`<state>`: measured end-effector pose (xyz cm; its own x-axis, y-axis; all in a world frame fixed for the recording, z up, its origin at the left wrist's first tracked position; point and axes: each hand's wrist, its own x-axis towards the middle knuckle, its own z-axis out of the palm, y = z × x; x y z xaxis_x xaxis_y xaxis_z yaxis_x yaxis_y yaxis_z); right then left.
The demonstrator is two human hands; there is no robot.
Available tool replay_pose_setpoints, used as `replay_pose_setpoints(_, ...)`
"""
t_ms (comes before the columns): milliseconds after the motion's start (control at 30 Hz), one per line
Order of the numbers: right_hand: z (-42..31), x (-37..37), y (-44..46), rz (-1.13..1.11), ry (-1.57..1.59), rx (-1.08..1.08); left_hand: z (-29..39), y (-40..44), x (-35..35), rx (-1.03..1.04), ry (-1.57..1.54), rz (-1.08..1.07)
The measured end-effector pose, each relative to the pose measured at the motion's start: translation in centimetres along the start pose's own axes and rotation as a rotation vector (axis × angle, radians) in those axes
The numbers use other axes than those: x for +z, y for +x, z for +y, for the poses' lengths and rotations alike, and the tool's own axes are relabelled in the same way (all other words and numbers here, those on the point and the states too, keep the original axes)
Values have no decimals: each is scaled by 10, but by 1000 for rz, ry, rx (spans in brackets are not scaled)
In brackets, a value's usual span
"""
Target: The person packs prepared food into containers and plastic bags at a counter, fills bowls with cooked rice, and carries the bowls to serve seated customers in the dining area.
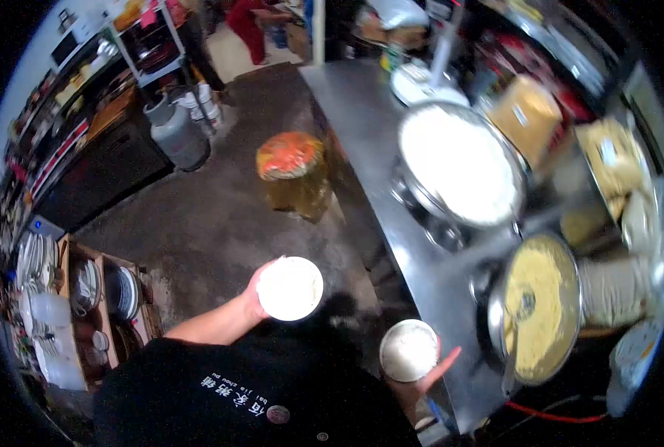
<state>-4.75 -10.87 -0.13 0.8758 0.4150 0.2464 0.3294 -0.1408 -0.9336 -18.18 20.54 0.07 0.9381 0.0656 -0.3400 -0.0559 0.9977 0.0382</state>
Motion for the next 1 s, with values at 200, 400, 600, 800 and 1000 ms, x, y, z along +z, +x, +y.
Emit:
replay_pose_setpoints(200, -130, 166, 76, 30, 195, -155, 142, -117, -24, 248, -23, 54)
replay_pose_setpoints(400, -158, 352, 153, -192, 381, -211, 259, -196, -72, 546, -140, -96)
replay_pose_setpoints(600, -175, 554, 227, -539, 502, -144, 371, -199, -87, 760, -218, -87)
replay_pose_setpoints(800, -204, 733, 321, -829, 601, -103, 487, -186, -48, 1163, 140, 75)
replay_pose_setpoints(1000, -242, 886, 407, -1037, 715, -83, 614, -169, -37, 1662, 527, 299)
